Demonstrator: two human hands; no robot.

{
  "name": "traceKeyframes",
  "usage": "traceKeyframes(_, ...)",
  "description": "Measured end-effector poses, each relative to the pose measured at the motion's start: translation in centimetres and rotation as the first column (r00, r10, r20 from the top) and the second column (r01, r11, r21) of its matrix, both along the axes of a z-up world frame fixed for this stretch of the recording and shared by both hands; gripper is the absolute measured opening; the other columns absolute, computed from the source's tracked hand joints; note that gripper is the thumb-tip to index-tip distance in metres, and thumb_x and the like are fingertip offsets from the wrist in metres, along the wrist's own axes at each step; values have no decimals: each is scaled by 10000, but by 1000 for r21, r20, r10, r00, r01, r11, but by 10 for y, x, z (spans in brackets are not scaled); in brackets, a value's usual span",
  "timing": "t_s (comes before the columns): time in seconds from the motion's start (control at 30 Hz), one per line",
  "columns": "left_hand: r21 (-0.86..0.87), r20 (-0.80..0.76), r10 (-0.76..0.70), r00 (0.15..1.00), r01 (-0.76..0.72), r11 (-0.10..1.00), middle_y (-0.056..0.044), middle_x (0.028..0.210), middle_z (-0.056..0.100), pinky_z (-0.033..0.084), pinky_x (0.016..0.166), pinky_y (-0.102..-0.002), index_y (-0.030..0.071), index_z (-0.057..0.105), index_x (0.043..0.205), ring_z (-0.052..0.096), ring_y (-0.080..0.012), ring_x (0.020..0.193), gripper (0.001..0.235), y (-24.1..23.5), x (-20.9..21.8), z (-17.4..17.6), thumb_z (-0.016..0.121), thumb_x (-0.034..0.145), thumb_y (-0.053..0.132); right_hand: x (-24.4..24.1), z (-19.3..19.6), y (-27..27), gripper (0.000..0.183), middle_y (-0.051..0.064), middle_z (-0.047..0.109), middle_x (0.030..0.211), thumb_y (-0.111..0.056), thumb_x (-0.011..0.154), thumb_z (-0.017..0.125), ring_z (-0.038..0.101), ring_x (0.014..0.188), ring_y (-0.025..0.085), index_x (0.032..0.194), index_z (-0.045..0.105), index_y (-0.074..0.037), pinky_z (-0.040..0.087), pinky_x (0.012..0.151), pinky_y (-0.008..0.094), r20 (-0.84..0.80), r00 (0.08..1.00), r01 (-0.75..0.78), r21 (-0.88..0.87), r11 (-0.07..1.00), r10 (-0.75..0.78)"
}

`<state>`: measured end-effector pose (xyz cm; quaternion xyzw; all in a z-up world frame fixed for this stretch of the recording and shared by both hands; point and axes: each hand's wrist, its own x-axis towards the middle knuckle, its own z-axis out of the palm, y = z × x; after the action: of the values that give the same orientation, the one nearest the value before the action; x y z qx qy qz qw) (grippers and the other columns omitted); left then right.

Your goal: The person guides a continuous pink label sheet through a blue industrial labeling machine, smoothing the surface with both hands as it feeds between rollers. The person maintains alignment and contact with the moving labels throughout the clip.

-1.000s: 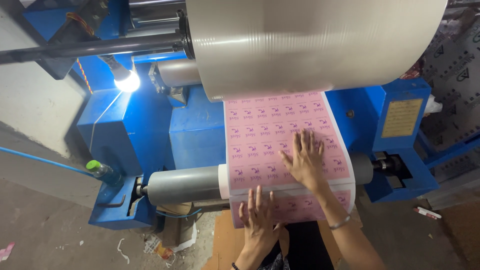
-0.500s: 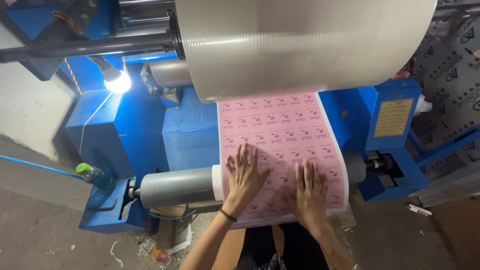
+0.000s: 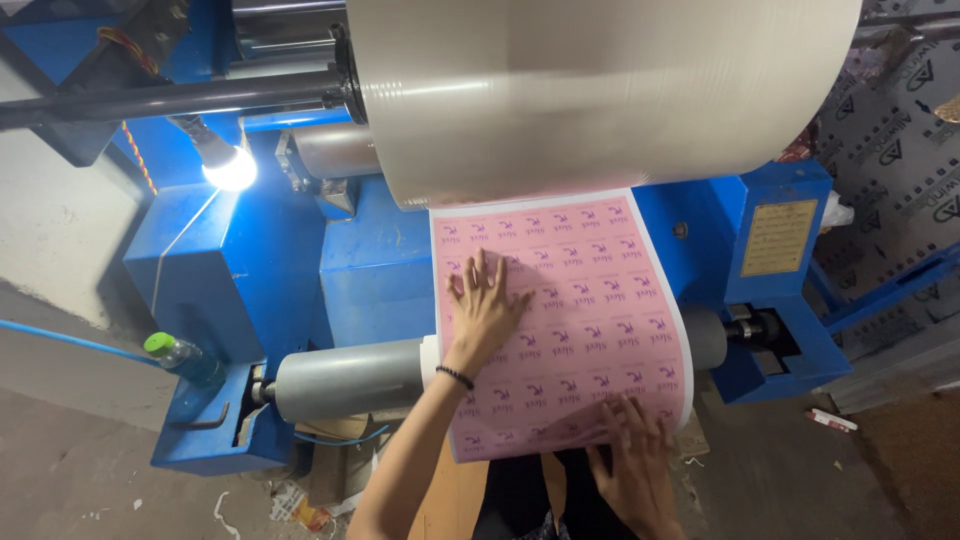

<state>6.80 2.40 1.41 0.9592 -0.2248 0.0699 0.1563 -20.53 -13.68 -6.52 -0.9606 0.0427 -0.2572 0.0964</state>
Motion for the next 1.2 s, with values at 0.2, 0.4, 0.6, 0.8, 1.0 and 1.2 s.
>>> traceKeyframes(0.2, 39, 80, 5, 997, -8, 999, -245, 1633, 167, 86, 1175, -645, 114, 244, 1574, 136, -395, 1514, 756, 8, -47, -9, 349, 1018, 616, 42, 0, -45, 745, 204, 277, 1642, -503, 1036, 352, 207, 1560, 352, 1558, 317, 27, 12, 1232, 665, 172, 981, 80, 56, 995, -89)
traceKeyframes(0.4, -4, 141, 11, 990, -11, 1000, -221, 1625, 186, 53, 1213, -601, 111, 278, 1576, 116, -368, 1520, 772, 15, -94, -22, 351, 1014, 635, 116, 42, -76, 889, 242, 266, 1663, -649, 1022, 270, 208, 1550, 350, 1561, 277, 58, -8, 1222, 694, 34, 996, 86, -16, 996, -85)
traceKeyframes(0.6, -30, 397, 39, 917, -29, 999, -198, 1661, 186, -2, 1229, -574, 97, 299, 1588, 100, -343, 1544, 781, 20, -133, -43, 401, 1004, 605, 194, 74, -72, 955, 227, 229, 1628, -722, 960, 282, 197, 1523, 355, 1542, 288, 36, 102, 1168, 693, -264, 956, 92, -159, 983, -132)
traceKeyframes(0.8, -47, 419, 22, 908, -2, 999, -244, 1624, 210, 41, 1225, -596, 59, 333, 1568, 114, -366, 1532, 834, 28, -172, -60, 519, 967, 607, 224, 83, -32, 951, 234, 153, 1625, -747, 930, 249, 101, 1426, 547, 1563, 233, -37, 122, 1140, 652, -336, 940, 27, -87, 996, -55)
traceKeyframes(1.0, -200, 291, -7, 957, 69, 977, -215, 1584, 275, 62, 1172, -573, 78, 425, 1509, 184, -367, 1479, 935, 39, -203, -85, 755, 771, 547, 179, 63, -25, 908, 193, 157, 1662, -742, 953, 151, 116, 1531, 405, 1592, 223, -102, 122, 1219, 620, -299, 945, 95, -141, 985, -134)
traceKeyframes(1.2, -152, 333, -8, 943, 62, 986, -212, 1595, 220, 30, 1187, -576, 72, 365, 1517, 93, -331, 1494, 1013, 45, -167, -77, 801, 776, 609, 134, 52, -14, 912, 218, 185, 1661, -724, 983, 169, 147, 1522, 413, 1591, 224, -46, 145, 1208, 621, -66, 995, 68, -143, 987, -78)
